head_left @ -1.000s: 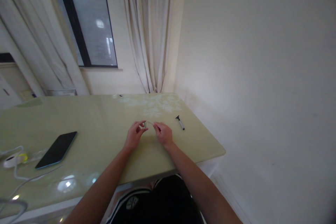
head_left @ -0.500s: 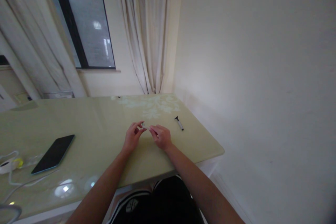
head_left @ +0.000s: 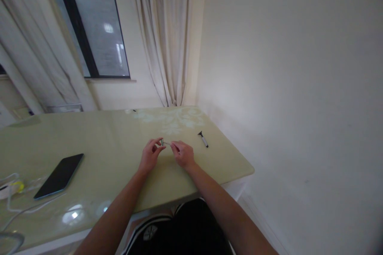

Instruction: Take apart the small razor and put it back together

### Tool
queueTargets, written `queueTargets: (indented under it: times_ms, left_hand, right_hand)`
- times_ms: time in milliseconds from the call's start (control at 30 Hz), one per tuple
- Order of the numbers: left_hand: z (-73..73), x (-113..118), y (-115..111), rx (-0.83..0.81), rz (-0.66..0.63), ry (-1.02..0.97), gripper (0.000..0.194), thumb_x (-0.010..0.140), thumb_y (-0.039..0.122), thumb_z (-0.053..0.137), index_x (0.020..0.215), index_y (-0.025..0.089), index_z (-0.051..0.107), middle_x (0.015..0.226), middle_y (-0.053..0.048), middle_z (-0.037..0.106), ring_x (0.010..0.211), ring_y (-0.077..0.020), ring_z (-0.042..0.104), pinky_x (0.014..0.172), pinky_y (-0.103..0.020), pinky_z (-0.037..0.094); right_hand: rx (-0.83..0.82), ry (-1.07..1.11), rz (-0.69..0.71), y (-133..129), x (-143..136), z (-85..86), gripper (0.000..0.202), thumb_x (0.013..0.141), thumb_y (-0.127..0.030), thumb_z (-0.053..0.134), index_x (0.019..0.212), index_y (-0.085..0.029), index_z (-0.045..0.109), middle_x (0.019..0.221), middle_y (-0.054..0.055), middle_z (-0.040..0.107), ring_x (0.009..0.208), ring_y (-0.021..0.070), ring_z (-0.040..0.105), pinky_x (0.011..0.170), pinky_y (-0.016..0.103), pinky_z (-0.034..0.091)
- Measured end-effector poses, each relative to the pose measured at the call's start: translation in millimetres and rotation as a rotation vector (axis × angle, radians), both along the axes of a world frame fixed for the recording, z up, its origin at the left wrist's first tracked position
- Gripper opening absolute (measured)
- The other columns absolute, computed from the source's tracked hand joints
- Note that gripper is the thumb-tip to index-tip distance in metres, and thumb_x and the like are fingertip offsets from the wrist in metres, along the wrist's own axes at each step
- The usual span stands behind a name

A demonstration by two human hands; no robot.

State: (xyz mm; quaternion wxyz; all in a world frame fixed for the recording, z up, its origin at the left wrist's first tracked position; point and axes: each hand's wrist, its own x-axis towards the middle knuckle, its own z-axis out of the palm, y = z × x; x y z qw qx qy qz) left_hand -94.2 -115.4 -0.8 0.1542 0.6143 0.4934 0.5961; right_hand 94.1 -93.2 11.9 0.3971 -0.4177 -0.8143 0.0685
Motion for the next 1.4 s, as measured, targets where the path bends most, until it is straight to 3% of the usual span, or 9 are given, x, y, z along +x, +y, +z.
queueTargets:
  times_ms: [333, 533, 1200, 1300, 1400]
  left_hand:
    - [0.2, 0.0, 0.6, -0.003, 0.005, 0.010, 0.037, 0.085, 0.045, 0.071, 0.114, 0.022, 0.072, 0.087, 0.001, 0.059, 0.056, -0.0102, 0.047, 0.057, -0.026, 0.044]
    - [-1.1, -0.5, 0.3, 0.007, 0.003, 0.019, 0.037, 0.085, 0.044, 0.071, 0.115, 0.023, 0.072, 0.088, 0.001, 0.059, 0.058, -0.0106, 0.048, 0.059, -0.027, 0.046]
    - [-2.1, -0.7, 1.4, -0.004, 0.000, 0.011, 0.038, 0.084, 0.045, 0.071, 0.115, 0.023, 0.072, 0.088, 0.001, 0.059, 0.057, -0.0106, 0.048, 0.057, -0.026, 0.045]
    - [0.0, 0.0, -0.1, -0.015, -0.002, 0.023, 0.038, 0.084, 0.045, 0.071, 0.115, 0.023, 0.072, 0.088, 0.001, 0.059, 0.057, -0.0105, 0.048, 0.058, -0.026, 0.045]
    - [1.2, 0.4, -1.0, -0.010, 0.000, 0.018, 0.038, 0.085, 0.045, 0.071, 0.115, 0.023, 0.072, 0.088, 0.001, 0.059, 0.057, -0.0105, 0.049, 0.058, -0.026, 0.046]
  right_hand:
    - [-0.030, 0.007, 0.023, 0.2, -0.5, -1.3, 0.033, 0.106, -0.039, 0.047, 0.111, -0.026, 0.076, 0.103, 0.003, 0.077, 0.091, 0.0164, 0.069, 0.078, 0.022, 0.046]
    - [-0.029, 0.010, 0.008, -0.7, -0.8, -1.5, 0.034, 0.107, -0.039, 0.046, 0.110, -0.026, 0.076, 0.095, 0.003, 0.076, 0.085, 0.0159, 0.068, 0.076, 0.023, 0.045]
    - [0.002, -0.030, -0.002, -2.2, -1.3, -0.5, 0.035, 0.107, -0.040, 0.044, 0.111, -0.027, 0.076, 0.097, 0.003, 0.076, 0.089, 0.0161, 0.068, 0.078, 0.022, 0.045]
    - [-0.006, -0.022, -0.054, -2.5, -1.2, 0.0, 0.036, 0.108, -0.039, 0.043, 0.109, -0.026, 0.076, 0.096, 0.003, 0.076, 0.086, 0.0163, 0.068, 0.076, 0.023, 0.045]
    - [0.006, -0.046, 0.000, -2.8, -1.0, 0.8, 0.034, 0.107, -0.040, 0.044, 0.107, -0.026, 0.076, 0.096, 0.003, 0.076, 0.087, 0.0163, 0.069, 0.076, 0.023, 0.045]
